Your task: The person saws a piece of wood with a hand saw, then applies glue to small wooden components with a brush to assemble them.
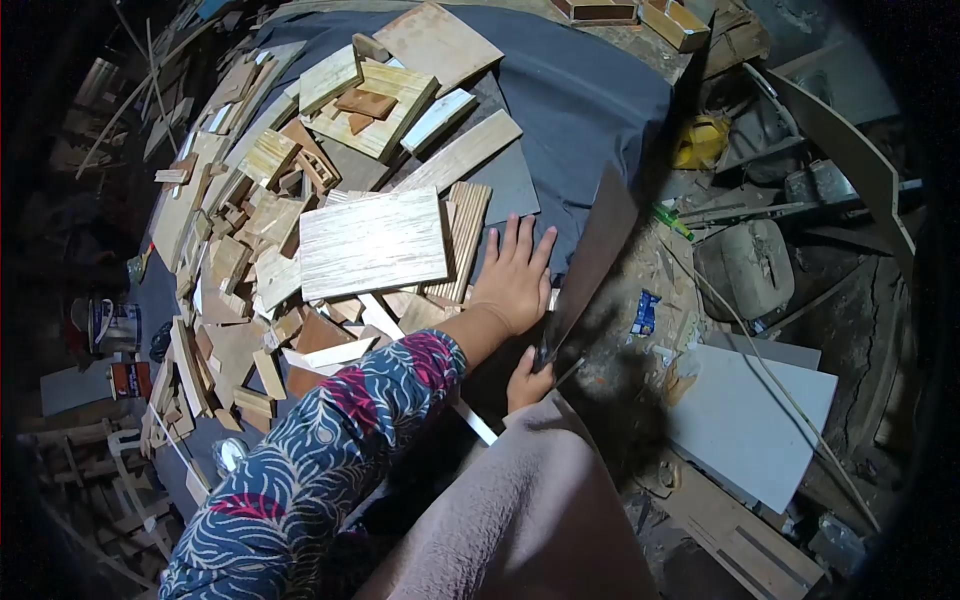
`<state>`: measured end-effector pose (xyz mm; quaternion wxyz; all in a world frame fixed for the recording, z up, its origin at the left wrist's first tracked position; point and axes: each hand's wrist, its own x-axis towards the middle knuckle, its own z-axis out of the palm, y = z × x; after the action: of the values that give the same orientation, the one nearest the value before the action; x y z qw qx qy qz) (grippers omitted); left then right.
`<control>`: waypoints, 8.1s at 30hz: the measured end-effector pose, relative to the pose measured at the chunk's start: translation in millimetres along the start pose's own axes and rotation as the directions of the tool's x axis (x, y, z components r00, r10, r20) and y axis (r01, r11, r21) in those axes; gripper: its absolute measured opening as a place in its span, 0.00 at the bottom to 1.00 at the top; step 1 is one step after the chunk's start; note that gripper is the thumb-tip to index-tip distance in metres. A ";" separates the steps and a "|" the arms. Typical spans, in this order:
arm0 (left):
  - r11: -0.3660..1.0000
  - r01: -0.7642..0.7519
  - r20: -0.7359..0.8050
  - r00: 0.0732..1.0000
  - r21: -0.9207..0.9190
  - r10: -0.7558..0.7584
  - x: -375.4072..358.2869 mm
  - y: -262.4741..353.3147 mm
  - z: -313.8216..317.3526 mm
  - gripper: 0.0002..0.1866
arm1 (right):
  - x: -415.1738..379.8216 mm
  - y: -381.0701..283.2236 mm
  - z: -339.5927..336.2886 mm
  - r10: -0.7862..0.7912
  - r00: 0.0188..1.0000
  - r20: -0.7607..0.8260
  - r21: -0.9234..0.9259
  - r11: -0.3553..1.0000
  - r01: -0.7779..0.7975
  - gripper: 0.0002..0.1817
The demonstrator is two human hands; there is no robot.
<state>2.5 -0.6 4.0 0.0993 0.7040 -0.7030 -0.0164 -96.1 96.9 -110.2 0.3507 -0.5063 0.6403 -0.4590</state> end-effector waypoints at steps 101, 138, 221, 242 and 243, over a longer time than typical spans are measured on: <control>0.993 -0.063 0.041 0.997 -0.102 0.068 5.3 -3.5 -2.0 0.28 | 85.7 -68.2 -13.3 0.374 0.801 0.467 0.734 0.341 -0.587 0.06; 0.998 -0.060 -0.035 0.998 -0.028 0.059 2.2 -0.2 8.3 0.28 | -26.0 -39.5 -28.9 0.178 0.984 0.006 -0.079 0.981 -0.177 0.17; 0.981 -0.158 0.176 0.975 0.116 0.136 12.0 7.9 3.7 0.34 | -31.7 22.1 12.5 0.236 0.966 0.108 -0.078 0.971 -0.228 0.19; 0.944 -0.308 0.125 0.948 0.121 0.293 12.9 8.5 0.8 0.36 | -30.1 36.4 39.4 0.240 0.960 0.142 -0.130 0.966 -0.222 0.26; 0.940 -0.315 0.115 0.946 0.127 0.302 16.8 7.2 2.5 0.36 | -28.1 40.6 39.0 0.242 0.958 0.152 -0.103 0.968 -0.229 0.25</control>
<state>-4.9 -17.5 4.6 0.0164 0.5888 -0.8079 0.0168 -66.9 117.7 -161.9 0.4324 -0.4766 0.6839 -0.3437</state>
